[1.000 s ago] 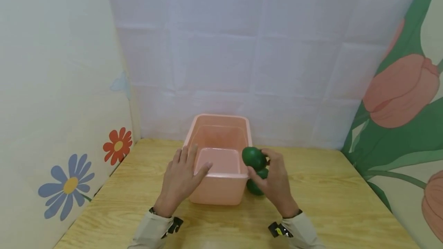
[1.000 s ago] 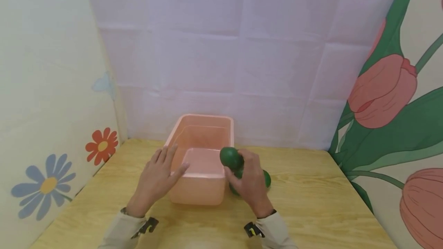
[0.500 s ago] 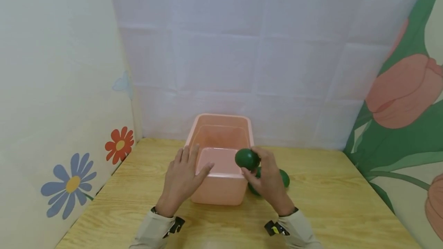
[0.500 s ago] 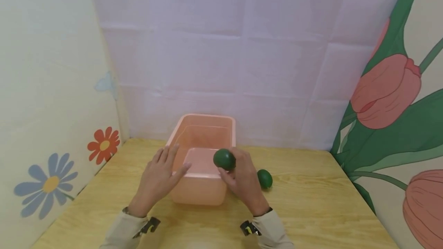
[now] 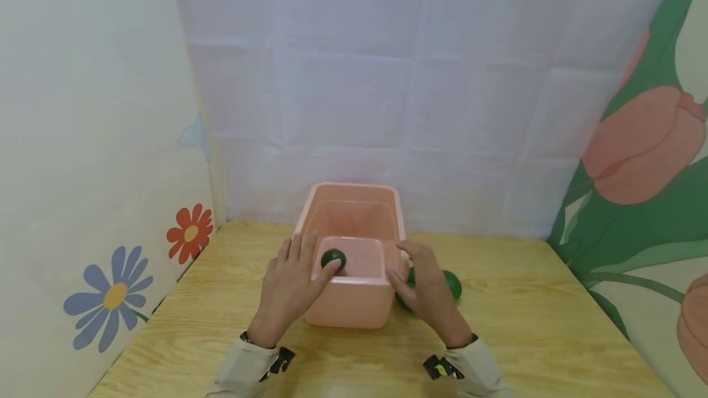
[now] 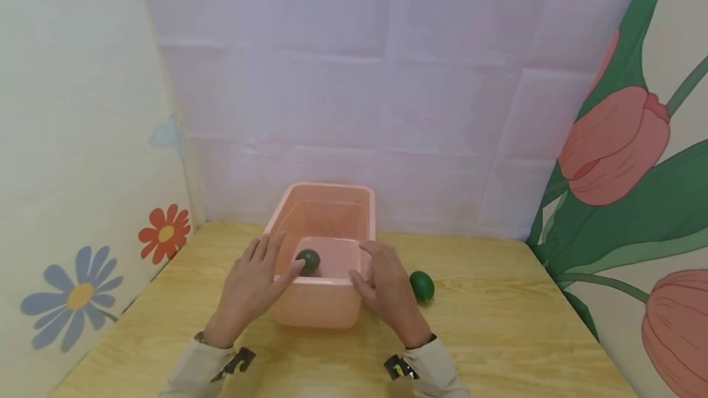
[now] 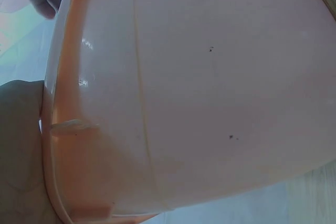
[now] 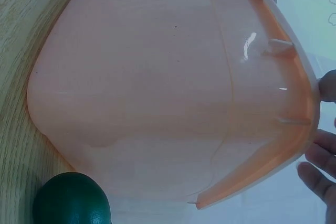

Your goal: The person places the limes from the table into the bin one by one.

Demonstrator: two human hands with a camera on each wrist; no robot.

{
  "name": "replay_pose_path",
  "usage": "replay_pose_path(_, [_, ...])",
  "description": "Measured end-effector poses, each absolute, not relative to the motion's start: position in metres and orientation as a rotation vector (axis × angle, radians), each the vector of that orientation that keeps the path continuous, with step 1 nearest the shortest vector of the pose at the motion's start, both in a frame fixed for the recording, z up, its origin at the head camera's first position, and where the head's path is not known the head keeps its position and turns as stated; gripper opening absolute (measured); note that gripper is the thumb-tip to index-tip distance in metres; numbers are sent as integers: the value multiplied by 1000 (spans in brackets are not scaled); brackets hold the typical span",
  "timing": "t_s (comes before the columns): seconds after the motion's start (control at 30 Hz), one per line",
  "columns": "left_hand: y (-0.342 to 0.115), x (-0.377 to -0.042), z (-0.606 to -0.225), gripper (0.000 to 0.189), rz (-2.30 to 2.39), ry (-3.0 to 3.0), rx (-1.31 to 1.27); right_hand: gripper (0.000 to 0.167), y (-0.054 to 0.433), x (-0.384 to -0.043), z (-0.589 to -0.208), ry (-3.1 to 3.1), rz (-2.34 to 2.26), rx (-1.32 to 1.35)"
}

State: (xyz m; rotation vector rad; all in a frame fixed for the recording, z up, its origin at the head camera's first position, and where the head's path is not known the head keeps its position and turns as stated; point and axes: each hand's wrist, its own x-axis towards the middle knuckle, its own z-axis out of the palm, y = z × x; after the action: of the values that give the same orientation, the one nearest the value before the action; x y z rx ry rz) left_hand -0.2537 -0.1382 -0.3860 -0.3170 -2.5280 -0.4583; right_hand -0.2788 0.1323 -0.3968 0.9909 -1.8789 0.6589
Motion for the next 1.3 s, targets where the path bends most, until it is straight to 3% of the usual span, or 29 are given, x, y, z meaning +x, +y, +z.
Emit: replay_pose_path(1.3, [-139,-253,-383,76,-476,-2559,-350,52,172,-281,-397,-1971,652,809])
